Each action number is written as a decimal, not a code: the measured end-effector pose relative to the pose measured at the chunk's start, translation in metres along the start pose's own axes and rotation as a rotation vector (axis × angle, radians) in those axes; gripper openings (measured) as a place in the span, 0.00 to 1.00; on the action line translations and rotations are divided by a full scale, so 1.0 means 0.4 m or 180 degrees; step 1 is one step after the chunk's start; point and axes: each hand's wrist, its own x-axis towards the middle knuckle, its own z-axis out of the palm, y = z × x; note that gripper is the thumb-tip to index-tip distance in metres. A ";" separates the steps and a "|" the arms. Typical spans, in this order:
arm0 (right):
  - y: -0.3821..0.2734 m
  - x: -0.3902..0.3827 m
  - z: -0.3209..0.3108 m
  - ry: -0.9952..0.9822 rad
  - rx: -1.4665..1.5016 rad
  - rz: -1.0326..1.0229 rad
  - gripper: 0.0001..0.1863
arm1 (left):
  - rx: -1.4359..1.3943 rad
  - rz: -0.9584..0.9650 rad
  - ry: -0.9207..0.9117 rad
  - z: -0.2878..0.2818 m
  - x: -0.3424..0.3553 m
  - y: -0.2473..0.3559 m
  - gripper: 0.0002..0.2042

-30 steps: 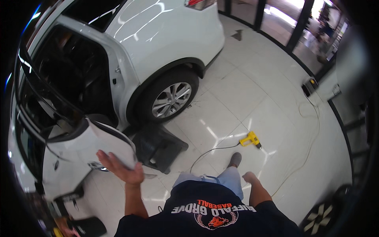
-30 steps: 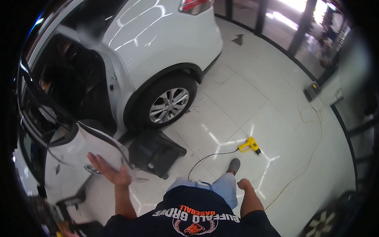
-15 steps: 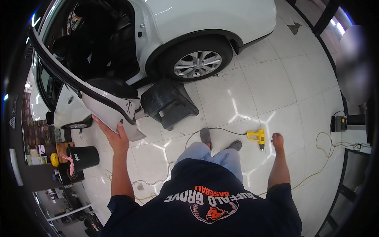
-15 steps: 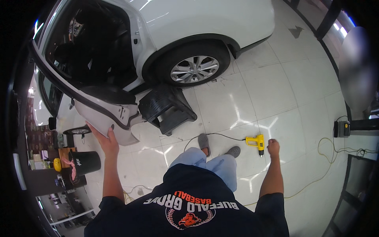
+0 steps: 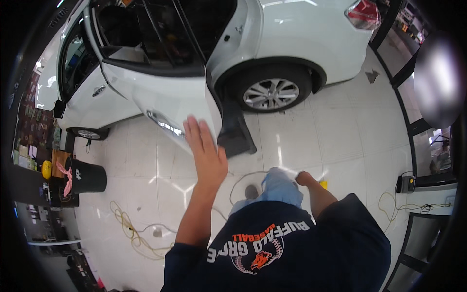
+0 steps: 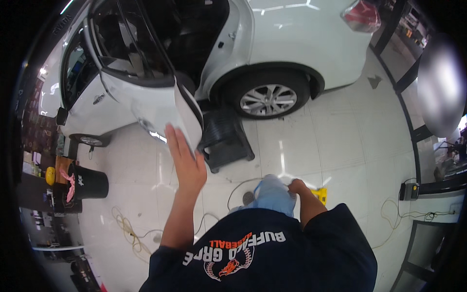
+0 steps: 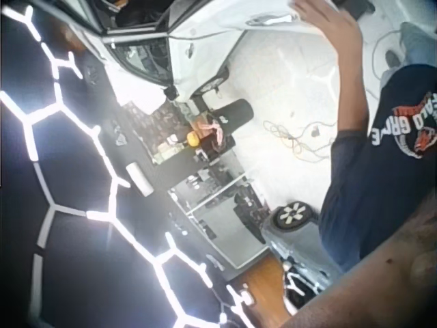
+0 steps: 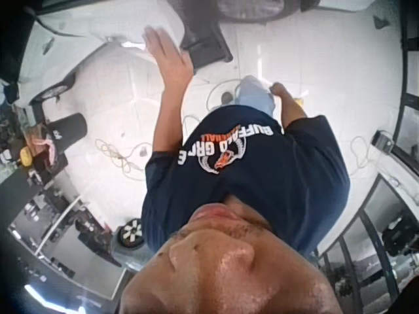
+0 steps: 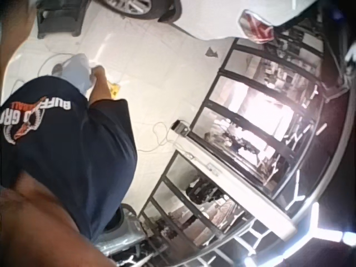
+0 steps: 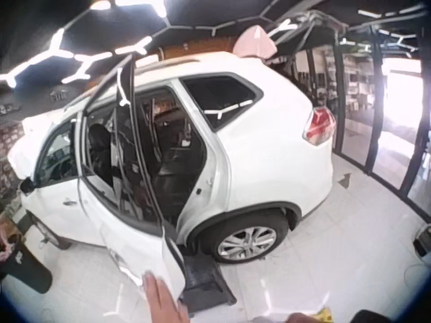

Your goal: The person applies a pink vinyl wrap to a white car's side mirror. They smooth the material by hand, use a yellow heat gun to soften the vinyl for better adhesion, and trim the edges with a knife. Finally, they wipe the surface with a pink cloth to finish the application.

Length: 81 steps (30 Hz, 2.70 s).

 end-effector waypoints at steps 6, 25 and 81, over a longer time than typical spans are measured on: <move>-0.321 -0.051 -0.455 0.2214 0.2058 -0.0323 0.17 | -0.0127 -0.0399 -0.0030 -0.225 -0.250 -0.064 0.41; -0.232 -0.110 -0.218 0.0367 -0.0398 0.0443 0.21 | -0.0428 -0.0129 0.0502 -0.245 -0.334 -0.102 0.37; 0.321 -0.451 0.635 -0.0559 0.0763 -0.0205 0.21 | -0.1018 -0.2808 -0.4312 0.299 -1.124 0.048 0.33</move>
